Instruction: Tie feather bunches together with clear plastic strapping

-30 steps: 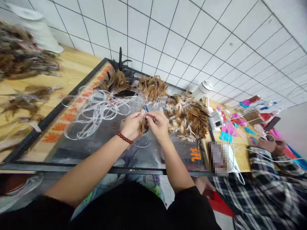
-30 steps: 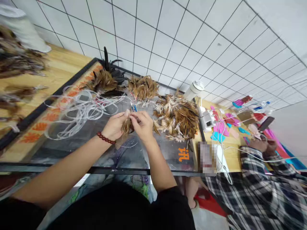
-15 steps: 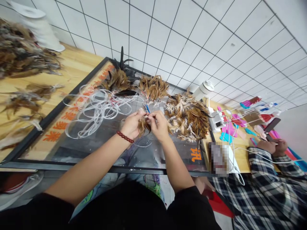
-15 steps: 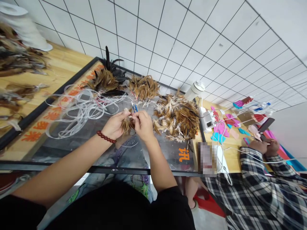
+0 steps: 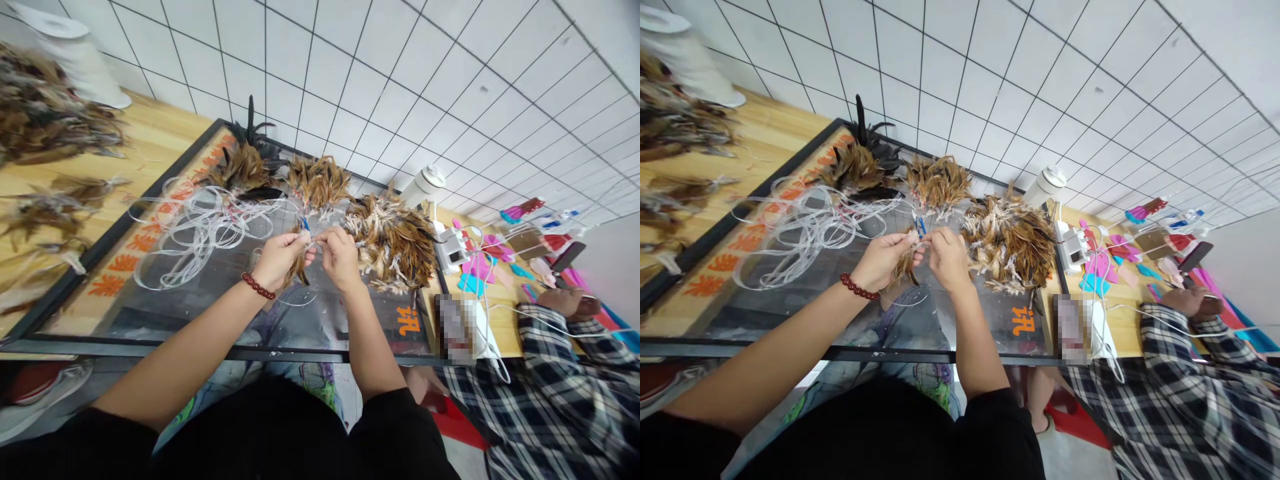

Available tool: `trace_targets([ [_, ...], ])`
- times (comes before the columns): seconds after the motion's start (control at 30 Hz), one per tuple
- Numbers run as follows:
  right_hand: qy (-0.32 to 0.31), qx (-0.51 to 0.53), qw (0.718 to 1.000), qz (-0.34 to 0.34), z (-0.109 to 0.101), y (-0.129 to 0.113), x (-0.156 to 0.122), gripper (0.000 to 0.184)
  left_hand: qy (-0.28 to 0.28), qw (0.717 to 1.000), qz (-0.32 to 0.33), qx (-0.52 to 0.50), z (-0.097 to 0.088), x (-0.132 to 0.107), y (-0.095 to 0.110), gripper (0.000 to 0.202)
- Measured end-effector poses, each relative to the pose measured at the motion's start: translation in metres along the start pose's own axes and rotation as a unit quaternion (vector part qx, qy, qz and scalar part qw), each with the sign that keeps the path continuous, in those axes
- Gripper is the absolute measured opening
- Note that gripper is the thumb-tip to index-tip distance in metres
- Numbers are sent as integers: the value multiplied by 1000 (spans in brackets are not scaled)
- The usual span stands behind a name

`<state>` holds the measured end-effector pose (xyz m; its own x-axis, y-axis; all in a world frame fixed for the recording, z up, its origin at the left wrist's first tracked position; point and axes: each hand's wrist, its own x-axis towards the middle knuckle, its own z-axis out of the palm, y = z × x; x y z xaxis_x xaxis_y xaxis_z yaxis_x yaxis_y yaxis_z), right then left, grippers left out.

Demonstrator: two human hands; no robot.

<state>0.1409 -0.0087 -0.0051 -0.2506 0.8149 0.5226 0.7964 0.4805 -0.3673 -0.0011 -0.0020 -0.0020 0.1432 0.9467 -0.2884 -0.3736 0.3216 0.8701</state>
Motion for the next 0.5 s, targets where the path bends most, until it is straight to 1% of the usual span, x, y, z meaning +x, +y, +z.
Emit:
trace_targets([
  [0.07,-2,-1,1000,-5,0,-1,0,17,-22,999,2,23,-1,0,-1,26],
  [0.17,11,19,1000,8,0,-2,0,18,-53,997,22,49,-3,0,-2,29],
  [0.27,49,112,991,47,-1,-2,2,20,-71,994,46,63,-4,0,-2,28],
  [0.33,60,210,973,76,-3,1,4,23,-90,994,43,52,-5,0,-1,26],
  [0.37,48,258,961,86,-4,2,4,24,-104,993,33,43,-5,0,-1,26],
  [0.5,-62,398,910,103,-5,7,5,25,-165,986,-22,-5,-5,-4,4,27],
])
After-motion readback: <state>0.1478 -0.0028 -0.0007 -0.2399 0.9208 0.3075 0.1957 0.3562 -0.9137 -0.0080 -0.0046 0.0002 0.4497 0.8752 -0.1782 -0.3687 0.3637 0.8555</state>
